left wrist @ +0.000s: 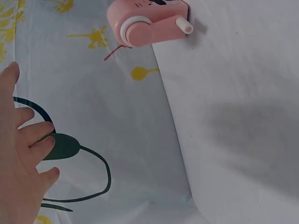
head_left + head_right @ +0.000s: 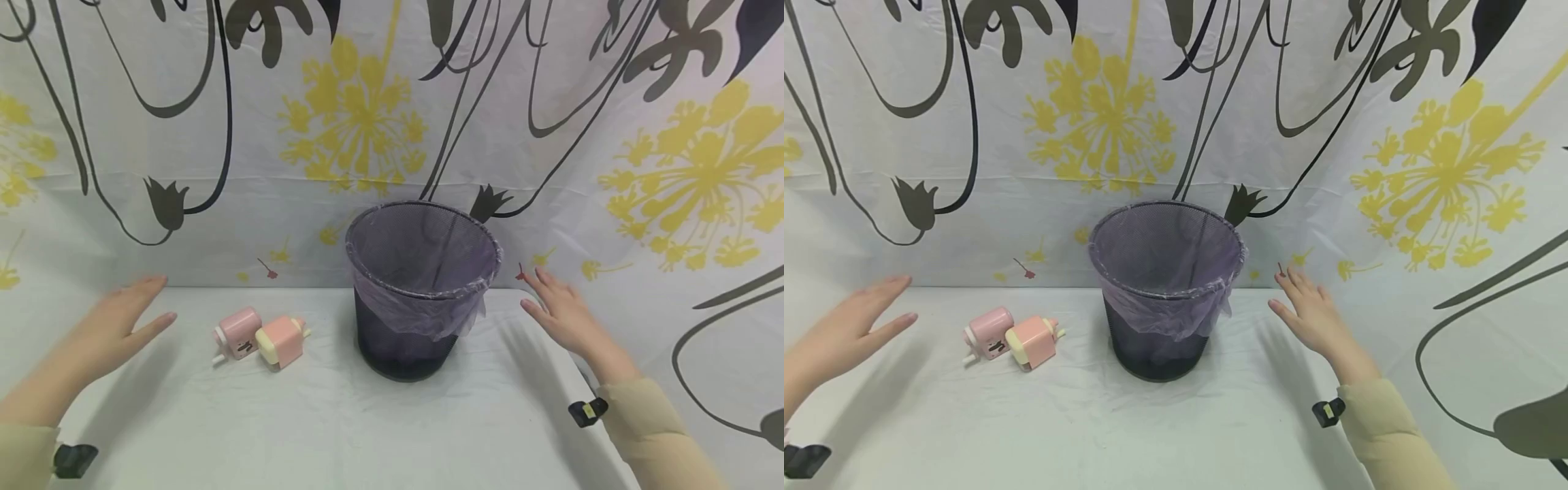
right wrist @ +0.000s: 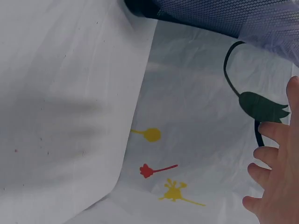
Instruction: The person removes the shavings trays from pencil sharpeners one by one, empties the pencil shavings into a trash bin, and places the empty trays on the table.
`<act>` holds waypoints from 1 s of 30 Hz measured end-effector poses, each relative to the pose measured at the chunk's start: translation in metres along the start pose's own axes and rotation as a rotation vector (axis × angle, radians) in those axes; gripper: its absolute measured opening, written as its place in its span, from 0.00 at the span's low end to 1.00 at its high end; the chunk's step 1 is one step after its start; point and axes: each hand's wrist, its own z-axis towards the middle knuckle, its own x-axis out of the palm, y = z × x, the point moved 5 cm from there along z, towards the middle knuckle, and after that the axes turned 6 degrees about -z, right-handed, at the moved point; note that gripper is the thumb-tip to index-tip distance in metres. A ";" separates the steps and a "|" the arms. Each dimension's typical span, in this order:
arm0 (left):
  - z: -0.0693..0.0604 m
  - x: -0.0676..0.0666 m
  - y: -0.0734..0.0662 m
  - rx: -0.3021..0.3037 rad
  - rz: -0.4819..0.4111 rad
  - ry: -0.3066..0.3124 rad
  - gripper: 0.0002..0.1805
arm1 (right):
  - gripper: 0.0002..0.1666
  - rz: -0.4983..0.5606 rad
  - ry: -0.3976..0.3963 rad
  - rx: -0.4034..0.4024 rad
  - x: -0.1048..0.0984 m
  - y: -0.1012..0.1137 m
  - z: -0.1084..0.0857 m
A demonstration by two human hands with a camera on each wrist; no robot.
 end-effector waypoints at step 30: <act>-0.007 0.017 -0.049 0.058 -0.092 -0.172 0.32 | 0.37 0.058 -0.118 -0.071 -0.014 0.076 -0.038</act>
